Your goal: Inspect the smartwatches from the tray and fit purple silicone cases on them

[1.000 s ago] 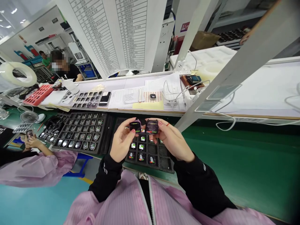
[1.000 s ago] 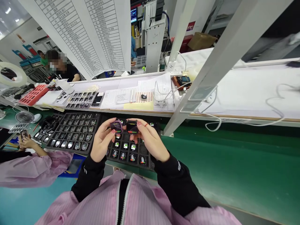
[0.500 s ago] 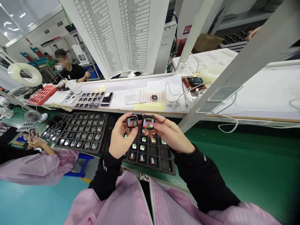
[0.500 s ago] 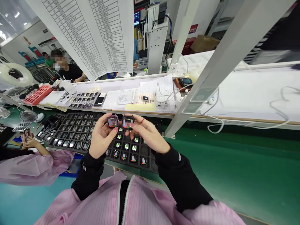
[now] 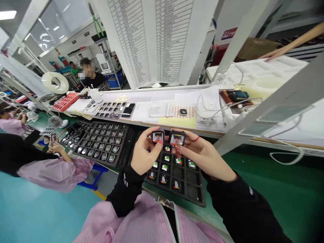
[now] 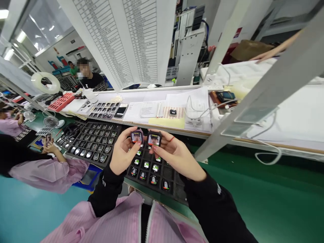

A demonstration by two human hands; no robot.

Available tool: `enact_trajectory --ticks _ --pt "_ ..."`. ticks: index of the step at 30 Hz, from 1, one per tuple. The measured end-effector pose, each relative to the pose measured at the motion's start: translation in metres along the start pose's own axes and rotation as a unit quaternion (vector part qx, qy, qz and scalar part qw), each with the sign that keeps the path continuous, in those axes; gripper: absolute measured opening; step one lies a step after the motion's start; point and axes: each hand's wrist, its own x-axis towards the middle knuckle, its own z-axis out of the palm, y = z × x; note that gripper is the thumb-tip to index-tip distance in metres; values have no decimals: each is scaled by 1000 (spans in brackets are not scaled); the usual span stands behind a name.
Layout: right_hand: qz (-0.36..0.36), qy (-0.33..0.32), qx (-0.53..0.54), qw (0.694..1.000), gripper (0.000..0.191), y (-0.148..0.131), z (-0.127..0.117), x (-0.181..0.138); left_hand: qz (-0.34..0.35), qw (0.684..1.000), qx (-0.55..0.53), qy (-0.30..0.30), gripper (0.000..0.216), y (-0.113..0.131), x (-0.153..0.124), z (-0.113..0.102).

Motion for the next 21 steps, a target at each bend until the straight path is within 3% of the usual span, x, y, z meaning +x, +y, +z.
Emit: enact_trajectory --ticks 10,21 --pt "24 9 0 1000 65 10 3 5 -20 1000 -4 5 43 -7 -3 -6" --pt "113 49 23 992 65 31 5 14 -39 997 -38 52 32 -11 -8 -13"
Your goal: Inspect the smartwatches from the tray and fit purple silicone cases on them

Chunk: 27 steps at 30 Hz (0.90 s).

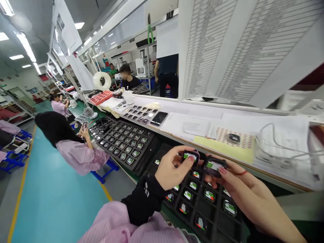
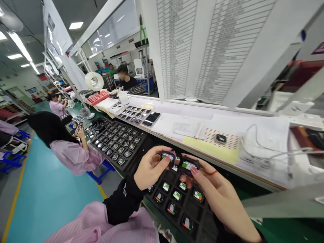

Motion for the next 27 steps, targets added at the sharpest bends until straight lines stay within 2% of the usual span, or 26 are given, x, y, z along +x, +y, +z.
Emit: enact_trajectory --ticks 4,8,13,19,27 --pt "-2 -7 -14 1000 69 5 8 5 1 1000 -12 11 31 -1 -2 -9" --pt "-43 -58 -24 997 72 -2 22 5 19 1000 -6 -1 40 3 -6 -17" --pt "-84 -110 1 990 64 -12 33 6 12 1000 -26 -7 39 7 -8 -24" --pt "-80 -122 8 989 61 -13 35 7 -2 1000 -14 0 37 4 -6 -27" --pt "-69 -105 2 992 59 -14 35 5 0 1000 10 22 28 -3 -2 -24"
